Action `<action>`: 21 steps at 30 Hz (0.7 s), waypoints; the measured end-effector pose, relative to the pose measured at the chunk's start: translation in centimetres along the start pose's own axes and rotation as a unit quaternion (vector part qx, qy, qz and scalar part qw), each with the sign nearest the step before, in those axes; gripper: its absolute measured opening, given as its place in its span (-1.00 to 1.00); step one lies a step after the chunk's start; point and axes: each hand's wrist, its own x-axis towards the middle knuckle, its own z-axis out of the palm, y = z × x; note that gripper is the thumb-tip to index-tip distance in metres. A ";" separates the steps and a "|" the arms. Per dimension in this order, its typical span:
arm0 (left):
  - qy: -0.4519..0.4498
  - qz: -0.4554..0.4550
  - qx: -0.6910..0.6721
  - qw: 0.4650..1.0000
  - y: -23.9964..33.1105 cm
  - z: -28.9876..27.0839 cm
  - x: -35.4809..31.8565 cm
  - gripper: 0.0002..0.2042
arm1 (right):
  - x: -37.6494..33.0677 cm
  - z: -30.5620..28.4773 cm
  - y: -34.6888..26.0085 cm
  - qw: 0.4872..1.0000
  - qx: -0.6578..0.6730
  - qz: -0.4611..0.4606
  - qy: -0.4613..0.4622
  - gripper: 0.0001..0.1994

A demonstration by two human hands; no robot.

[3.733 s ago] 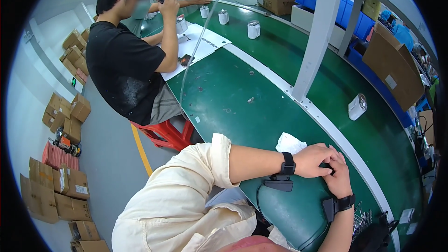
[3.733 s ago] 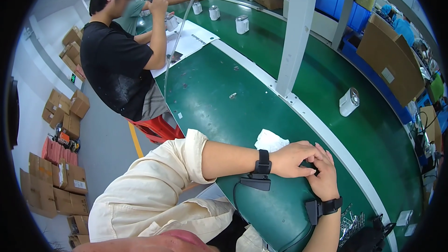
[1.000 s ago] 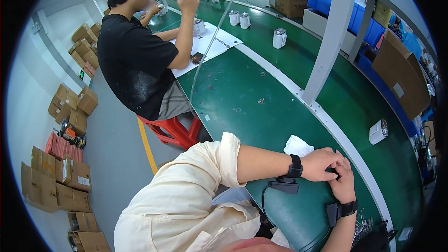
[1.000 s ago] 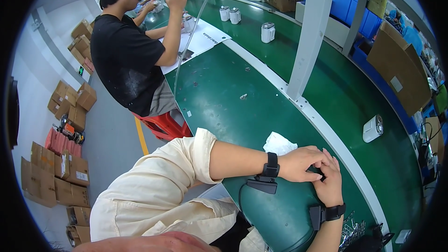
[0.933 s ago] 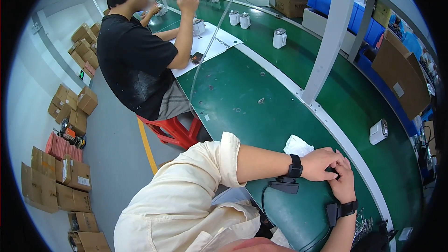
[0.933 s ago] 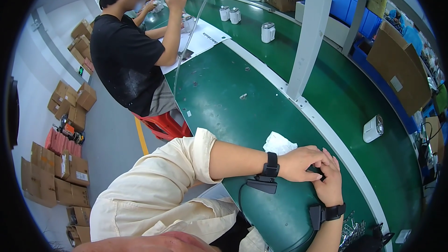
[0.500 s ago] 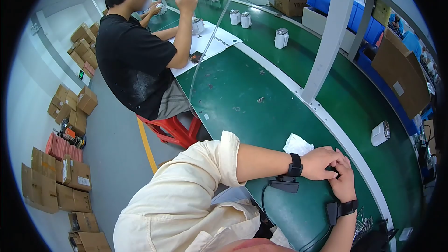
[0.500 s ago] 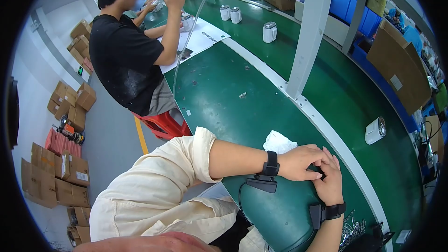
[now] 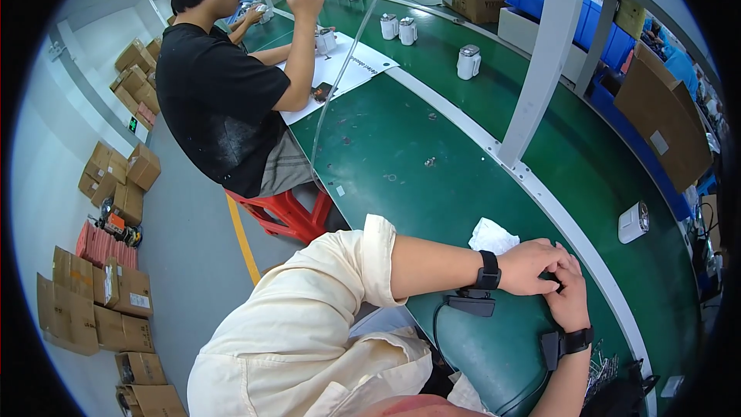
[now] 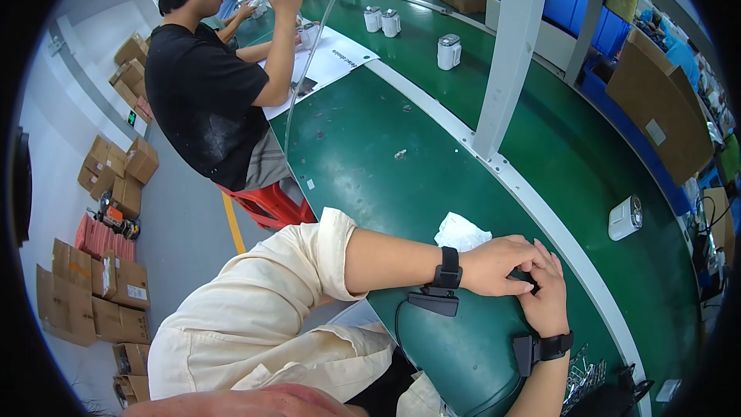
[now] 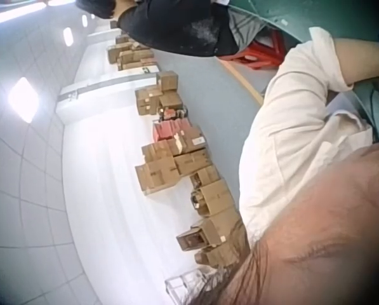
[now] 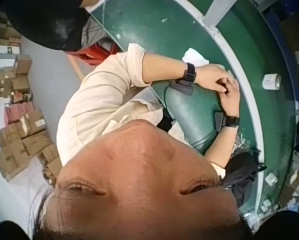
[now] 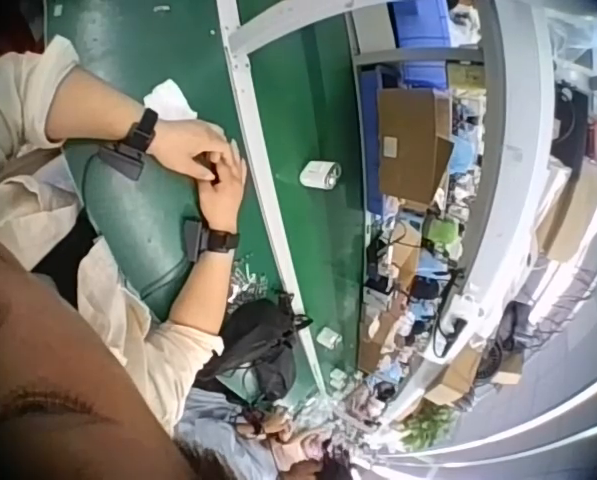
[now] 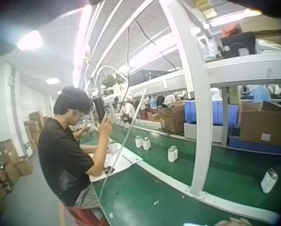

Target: The person picks up a white device, presses a small component into its top, and places it back on the conveyor belt, repeating this process for several more devices.

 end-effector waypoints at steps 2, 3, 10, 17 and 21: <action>0.001 -0.002 -0.009 1.000 0.0 0.0 0.0 -0.69 | 0.0 0.0 -0.1 1.000 0.006 0.006 0.003 -0.67; 0.001 -0.003 -0.009 1.000 0.0 0.0 -0.1 -0.69 | 0.0 0.0 -0.1 1.000 0.006 0.006 0.003 -0.67; -0.026 -0.002 0.021 0.999 0.1 -0.2 -0.1 -0.64 | -0.1 0.0 0.1 1.000 -0.003 -0.006 0.000 -0.66; -0.028 -0.006 0.021 0.999 0.0 -0.2 0.0 -0.63 | -0.1 0.1 0.5 1.000 -0.009 -0.010 0.000 -0.66; -0.028 -0.006 0.022 0.999 -0.1 -0.2 0.0 -0.63 | 0.0 0.0 0.2 1.000 -0.011 -0.009 -0.001 -0.65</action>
